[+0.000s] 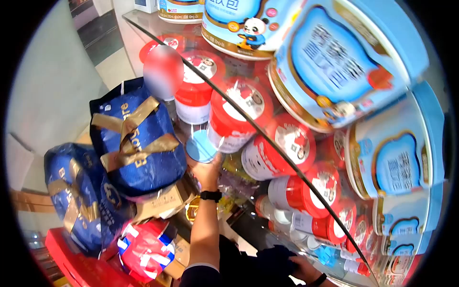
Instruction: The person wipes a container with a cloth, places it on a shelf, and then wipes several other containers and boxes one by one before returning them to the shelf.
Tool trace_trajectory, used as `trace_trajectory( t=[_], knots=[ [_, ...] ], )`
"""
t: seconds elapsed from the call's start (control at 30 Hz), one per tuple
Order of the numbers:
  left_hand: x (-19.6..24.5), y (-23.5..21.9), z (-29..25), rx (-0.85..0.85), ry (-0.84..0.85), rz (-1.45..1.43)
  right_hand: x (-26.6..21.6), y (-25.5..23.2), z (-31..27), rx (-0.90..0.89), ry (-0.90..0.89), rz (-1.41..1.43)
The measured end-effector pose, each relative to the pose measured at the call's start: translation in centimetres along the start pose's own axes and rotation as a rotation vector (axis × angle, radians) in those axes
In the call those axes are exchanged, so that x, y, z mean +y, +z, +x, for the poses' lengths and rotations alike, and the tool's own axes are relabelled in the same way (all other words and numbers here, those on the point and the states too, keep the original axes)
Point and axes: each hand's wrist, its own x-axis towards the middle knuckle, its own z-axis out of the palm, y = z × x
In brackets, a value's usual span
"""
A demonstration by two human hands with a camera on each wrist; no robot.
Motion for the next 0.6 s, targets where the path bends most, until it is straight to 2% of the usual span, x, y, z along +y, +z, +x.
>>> trace_trajectory(
  t=[0.03,0.1,0.13,0.17,0.23,0.3,0.37,0.4,0.5,0.6],
  knots=[
    [7.1,-1.1,-1.5,0.037,0.018,0.087,0.1,0.7,-0.5,0.012,0.003,0.044],
    [8.8,-3.2,-5.2,0.003,-0.071,0.185,0.3,1.5,-1.4,0.029,-0.017,0.042],
    [9.9,-4.6,-6.8,-0.012,-0.014,0.166,-0.3,3.0,-2.5,-0.061,-0.020,0.035],
    [11.4,-5.7,-8.4,-0.014,-0.039,0.140,-0.3,2.8,-3.1,-0.015,0.021,0.025],
    [13.7,-7.9,-11.6,-0.013,-0.114,0.131,0.5,1.0,-3.1,-0.070,0.030,0.116],
    [16.8,-11.4,-14.5,-0.112,-0.190,0.100,1.9,-3.1,-2.1,-0.199,-0.147,-0.288],
    [19.8,-14.3,-17.5,-0.100,-0.229,0.003,2.7,-4.3,-3.0,-0.276,-0.407,-0.717],
    [23.2,-15.5,-18.5,-0.111,-0.264,0.009,2.2,-3.9,-4.0,-0.296,-0.581,-0.944],
    [29.6,-18.4,-21.0,-0.166,-0.231,-0.048,2.9,-4.7,-4.6,-0.370,-0.561,-0.844],
    [34.7,-20.5,-22.2,-0.280,-0.100,-0.083,1.4,-2.2,-8.1,-0.412,-0.430,-0.472]
  ],
)
